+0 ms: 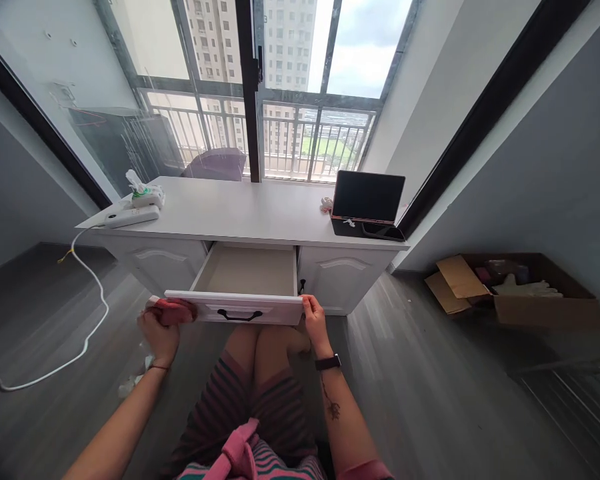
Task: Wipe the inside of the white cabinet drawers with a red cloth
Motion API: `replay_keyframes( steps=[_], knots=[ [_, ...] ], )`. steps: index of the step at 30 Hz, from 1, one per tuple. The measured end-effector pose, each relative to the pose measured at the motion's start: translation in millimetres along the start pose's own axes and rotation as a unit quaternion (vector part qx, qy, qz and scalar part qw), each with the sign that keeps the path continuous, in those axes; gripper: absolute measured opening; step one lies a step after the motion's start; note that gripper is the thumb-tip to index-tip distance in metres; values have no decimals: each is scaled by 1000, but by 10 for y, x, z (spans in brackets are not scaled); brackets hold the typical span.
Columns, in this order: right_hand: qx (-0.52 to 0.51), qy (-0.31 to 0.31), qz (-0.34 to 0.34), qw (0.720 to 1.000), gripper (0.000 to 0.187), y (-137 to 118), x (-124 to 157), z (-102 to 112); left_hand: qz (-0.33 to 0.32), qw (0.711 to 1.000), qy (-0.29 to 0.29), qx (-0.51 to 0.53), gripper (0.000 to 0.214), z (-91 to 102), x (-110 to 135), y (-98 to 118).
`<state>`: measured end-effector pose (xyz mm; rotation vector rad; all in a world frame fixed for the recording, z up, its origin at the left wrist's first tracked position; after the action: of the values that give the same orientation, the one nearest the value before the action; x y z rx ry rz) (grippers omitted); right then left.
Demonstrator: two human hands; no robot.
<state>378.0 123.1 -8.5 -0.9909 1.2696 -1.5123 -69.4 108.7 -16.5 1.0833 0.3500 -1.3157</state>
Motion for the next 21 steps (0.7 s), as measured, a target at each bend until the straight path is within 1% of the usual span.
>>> replay_keyframes(
  steps=[1,3,5,8,11,13,14,16,18,19,21],
  knots=[
    [-1,2,-2,1000,43,5,1,2,8,1000,-2,2,19,-13,-18,99],
    [-2,4,-4,1000,43,5,4,3,-1,999,-33,6,16,-108,-12,366],
    [-4,4,-3,1000,43,-6,9,0,-17,998,-62,9,13,-225,50,668],
    [1,4,2,1000,43,-33,17,-3,-62,993,-92,28,10,-388,193,1143],
    [1,7,5,1000,44,-47,16,-1,-122,984,-121,42,10,-545,353,1582],
    [-2,7,5,1000,44,-41,9,-1,-180,969,-159,52,16,-680,470,1861],
    [-3,6,4,1000,44,-35,4,-3,-218,957,-181,58,20,-753,534,2000],
    [-5,3,1,1000,43,-16,-9,-7,-305,922,-226,72,23,-888,670,2259],
    [-7,-2,-4,1000,43,7,-22,-13,-370,891,-251,84,22,-971,772,2423],
    [-8,-4,-6,1000,43,17,-28,-16,-387,882,-255,86,21,-990,795,2457],
    [-8,-2,-9,1000,44,29,-36,-15,-398,878,-253,83,21,-988,791,2435]
  ],
)
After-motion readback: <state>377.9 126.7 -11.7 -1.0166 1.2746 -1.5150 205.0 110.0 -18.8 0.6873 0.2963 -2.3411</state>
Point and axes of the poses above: each hand's wrist, its own x-axis away from the middle knuckle, its own z-axis out of the back of the hand, y = z × x, the point moved 7 cm from there along -x, towards the middle knuckle, and after that the axes turned 12 degrees about -z, right-handed, at the moved point
